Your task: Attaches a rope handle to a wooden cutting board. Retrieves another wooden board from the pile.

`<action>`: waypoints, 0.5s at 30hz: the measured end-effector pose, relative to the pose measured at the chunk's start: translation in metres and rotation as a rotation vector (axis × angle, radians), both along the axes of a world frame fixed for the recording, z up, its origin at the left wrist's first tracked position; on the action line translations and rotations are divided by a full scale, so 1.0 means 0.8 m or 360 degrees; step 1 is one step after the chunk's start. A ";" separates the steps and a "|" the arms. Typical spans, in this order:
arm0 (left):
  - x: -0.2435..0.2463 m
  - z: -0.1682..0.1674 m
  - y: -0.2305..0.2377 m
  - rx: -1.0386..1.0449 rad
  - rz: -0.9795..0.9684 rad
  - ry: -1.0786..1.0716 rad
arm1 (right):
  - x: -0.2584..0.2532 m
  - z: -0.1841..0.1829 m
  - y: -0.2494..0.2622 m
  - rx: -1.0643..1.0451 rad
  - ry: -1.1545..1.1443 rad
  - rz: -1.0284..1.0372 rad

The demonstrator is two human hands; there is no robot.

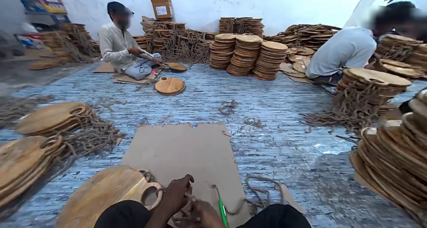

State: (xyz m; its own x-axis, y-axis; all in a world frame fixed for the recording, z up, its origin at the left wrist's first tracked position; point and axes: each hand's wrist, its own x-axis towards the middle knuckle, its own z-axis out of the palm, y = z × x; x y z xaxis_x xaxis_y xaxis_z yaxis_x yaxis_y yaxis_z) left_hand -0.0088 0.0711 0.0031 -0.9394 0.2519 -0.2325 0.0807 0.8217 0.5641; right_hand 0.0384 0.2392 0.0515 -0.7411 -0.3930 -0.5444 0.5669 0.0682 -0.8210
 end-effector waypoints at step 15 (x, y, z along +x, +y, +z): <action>-0.008 -0.015 0.042 0.0886 0.0117 -0.0436 | -0.129 -0.042 0.132 0.1430 0.1913 0.0750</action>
State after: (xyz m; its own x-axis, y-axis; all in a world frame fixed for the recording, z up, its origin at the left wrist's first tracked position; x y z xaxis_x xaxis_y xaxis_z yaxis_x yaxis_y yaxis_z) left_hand -0.0149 0.1050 -0.0090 -0.8838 0.3414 -0.3200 -0.1732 0.3966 0.9015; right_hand -0.0646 0.3446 0.0178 -0.8043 -0.5892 0.0770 -0.5746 0.7382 -0.3533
